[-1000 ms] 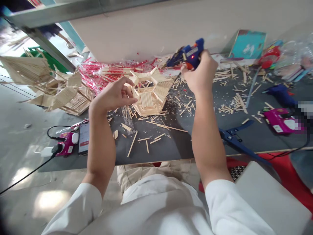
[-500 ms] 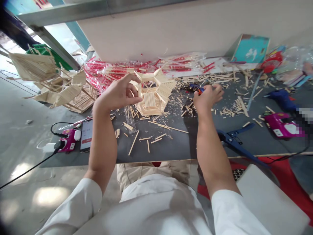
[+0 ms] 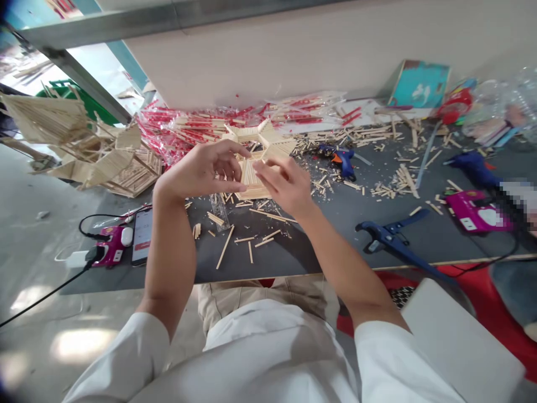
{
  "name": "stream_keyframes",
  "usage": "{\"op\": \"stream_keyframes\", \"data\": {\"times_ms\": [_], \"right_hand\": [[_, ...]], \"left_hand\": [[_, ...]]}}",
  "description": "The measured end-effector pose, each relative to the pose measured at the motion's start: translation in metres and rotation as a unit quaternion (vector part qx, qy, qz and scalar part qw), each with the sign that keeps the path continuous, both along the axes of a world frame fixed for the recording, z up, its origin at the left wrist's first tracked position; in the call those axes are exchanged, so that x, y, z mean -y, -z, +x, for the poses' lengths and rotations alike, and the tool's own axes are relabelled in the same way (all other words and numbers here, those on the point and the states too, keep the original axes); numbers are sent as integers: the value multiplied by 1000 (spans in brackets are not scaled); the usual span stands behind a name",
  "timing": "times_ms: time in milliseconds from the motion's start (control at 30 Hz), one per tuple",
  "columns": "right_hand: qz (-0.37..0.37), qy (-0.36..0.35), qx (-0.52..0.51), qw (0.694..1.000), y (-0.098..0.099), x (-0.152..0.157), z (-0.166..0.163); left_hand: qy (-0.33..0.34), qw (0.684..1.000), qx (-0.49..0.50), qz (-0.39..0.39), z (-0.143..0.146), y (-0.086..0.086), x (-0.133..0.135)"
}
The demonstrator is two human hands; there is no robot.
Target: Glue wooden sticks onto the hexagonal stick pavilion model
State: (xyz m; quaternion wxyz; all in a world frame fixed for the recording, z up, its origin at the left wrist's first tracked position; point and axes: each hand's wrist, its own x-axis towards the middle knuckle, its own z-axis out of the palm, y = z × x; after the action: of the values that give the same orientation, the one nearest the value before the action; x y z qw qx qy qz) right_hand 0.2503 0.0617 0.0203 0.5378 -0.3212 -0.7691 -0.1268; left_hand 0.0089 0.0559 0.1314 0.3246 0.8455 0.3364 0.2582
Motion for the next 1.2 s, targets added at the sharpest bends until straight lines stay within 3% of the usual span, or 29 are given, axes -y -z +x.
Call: {"op": "stream_keyframes", "data": {"times_ms": [100, 333, 433, 600, 767, 967, 1133, 1200], "right_hand": [[29, -15, 6, 999, 1, 7, -8], [11, -50, 4, 999, 7, 6, -11], [-61, -59, -36, 996, 6, 6, -9], [-191, 1, -163, 968, 2, 4, -4], [-269, 27, -294, 917, -6, 1, -9], [-342, -101, -355, 864, -13, 30, -30], [-446, -195, -450, 749, 6, 65, -56], [-482, -207, -460, 716, 16, 68, -63]], "left_hand": [[27, 999, 0, -20, 4, 0, 0], [39, 998, -42, -29, 8, 0, -3], [19, 999, -45, -13, 5, 2, -3], [-49, 998, -19, 29, -4, 7, -6], [-95, 995, 5, 37, -9, 9, -7], [-106, 994, 15, 30, -5, 8, -9], [-106, 993, -5, 57, -4, 11, -12], [-117, 990, -6, 76, -4, 13, -13]]}}
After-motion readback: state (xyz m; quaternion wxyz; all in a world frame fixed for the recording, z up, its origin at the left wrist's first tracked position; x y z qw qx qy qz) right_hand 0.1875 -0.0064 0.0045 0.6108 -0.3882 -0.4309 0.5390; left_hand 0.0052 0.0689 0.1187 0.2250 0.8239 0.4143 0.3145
